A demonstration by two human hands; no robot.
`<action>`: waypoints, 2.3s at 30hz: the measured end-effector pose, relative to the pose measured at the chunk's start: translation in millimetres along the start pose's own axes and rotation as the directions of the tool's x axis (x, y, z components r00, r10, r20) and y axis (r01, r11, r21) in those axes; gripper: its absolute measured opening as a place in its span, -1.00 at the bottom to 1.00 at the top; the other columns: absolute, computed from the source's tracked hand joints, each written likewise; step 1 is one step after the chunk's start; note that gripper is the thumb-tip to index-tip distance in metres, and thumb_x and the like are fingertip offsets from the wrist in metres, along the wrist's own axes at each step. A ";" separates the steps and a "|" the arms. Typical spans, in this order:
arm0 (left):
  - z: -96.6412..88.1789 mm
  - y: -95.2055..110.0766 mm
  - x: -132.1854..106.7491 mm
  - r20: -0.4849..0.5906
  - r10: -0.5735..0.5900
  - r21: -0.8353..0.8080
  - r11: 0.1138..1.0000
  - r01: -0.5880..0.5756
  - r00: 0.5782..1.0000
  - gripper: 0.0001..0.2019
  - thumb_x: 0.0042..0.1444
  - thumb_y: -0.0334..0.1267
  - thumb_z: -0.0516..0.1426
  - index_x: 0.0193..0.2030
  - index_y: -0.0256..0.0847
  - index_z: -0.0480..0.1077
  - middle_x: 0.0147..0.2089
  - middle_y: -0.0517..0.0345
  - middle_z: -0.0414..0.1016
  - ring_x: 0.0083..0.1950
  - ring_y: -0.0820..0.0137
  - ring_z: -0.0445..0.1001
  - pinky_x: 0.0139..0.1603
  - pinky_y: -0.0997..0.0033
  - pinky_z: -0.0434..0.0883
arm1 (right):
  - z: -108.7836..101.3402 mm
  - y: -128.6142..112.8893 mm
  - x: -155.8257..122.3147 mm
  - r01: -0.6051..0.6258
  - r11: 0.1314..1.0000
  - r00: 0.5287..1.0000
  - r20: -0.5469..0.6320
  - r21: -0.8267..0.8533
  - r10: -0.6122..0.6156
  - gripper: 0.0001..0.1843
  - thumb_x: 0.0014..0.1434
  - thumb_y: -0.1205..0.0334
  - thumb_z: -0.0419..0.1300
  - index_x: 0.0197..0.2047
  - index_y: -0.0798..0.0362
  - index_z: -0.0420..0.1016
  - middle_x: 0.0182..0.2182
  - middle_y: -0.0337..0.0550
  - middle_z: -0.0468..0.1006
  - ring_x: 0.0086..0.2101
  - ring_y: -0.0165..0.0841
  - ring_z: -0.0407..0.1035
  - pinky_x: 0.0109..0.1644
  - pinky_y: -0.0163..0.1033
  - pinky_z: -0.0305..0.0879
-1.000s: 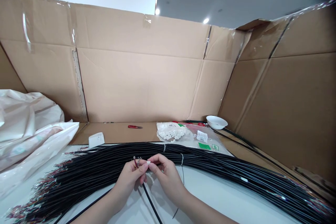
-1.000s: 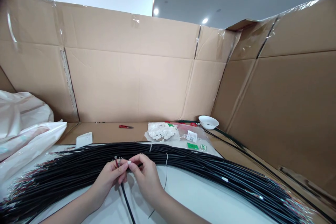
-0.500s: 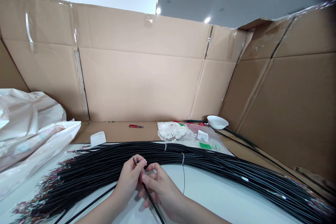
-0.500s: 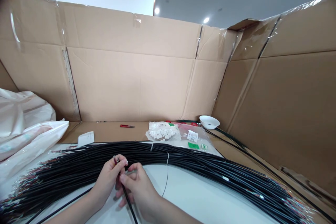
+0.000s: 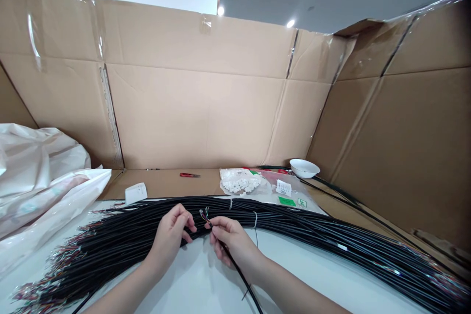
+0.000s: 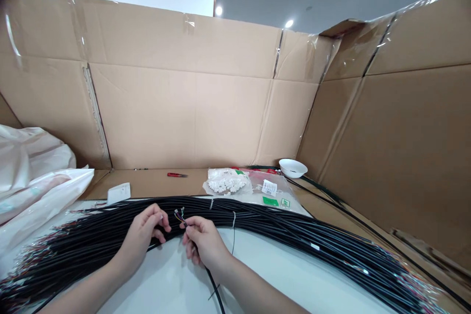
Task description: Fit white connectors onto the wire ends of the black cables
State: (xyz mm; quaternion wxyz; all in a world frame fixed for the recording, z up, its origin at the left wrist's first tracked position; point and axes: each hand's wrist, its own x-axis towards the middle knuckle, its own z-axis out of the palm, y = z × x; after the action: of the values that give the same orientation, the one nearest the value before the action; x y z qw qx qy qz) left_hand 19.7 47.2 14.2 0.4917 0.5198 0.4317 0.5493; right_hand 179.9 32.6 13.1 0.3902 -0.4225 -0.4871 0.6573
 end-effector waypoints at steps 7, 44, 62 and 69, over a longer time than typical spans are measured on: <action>9.6 -19.2 -7.0 0.171 -0.105 0.057 0.994 0.097 0.980 -0.84 -0.12 -0.36 0.12 -0.63 -0.25 0.23 -0.59 0.19 0.40 -0.59 0.47 0.38 -0.64 0.57 0.28 | -3.9 4.6 6.0 0.047 0.999 0.989 -0.140 0.004 -0.046 -0.67 0.01 0.19 0.04 -0.11 0.01 0.23 -0.56 -0.40 0.20 -0.74 -0.63 -0.13 -0.71 -0.45 -0.35; 9.8 -17.6 -7.8 0.092 -0.104 0.034 0.994 0.101 0.990 -0.81 -0.08 -0.18 0.13 -0.45 -0.28 0.41 -0.66 0.33 0.15 -0.62 0.53 0.06 -0.63 0.57 0.01 | 3.1 14.9 -2.5 0.309 0.898 0.937 -0.065 -0.313 -0.345 -0.83 0.03 0.26 0.07 -0.29 0.04 0.13 -0.60 -0.40 0.18 -0.58 -0.51 0.07 -0.53 -0.41 -0.04; 10.1 -13.8 -10.9 0.114 0.044 0.153 0.986 -0.061 0.993 -0.81 -0.01 -0.15 0.14 -0.45 -0.25 0.44 -0.51 0.19 0.36 -0.48 0.45 0.23 -0.48 0.55 0.17 | 2.3 15.3 -2.5 0.295 0.896 0.938 -0.078 -0.332 -0.338 -0.84 0.12 0.18 0.01 -0.38 0.02 0.06 -0.64 -0.40 0.35 -0.69 -0.56 0.05 -0.55 -0.41 -0.04; 9.2 -17.5 -8.7 0.127 0.016 0.144 0.989 -0.034 0.992 -0.79 -0.01 -0.13 0.14 -0.42 -0.26 0.44 -0.46 0.17 0.40 -0.43 0.43 0.27 -0.41 0.53 0.20 | 0.6 14.9 -2.9 0.315 0.891 0.929 -0.084 -0.327 -0.360 -0.88 0.14 0.20 -0.03 -0.37 0.00 0.07 -0.66 -0.43 0.31 -0.72 -0.57 0.03 -0.60 -0.42 -0.09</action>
State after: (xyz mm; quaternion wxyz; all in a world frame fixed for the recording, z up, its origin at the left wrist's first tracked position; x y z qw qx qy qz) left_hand 30.2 40.8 -3.5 0.4717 0.5931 0.4324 0.4887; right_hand 178.8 26.5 -0.8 0.4616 -0.4327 -0.6204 0.4634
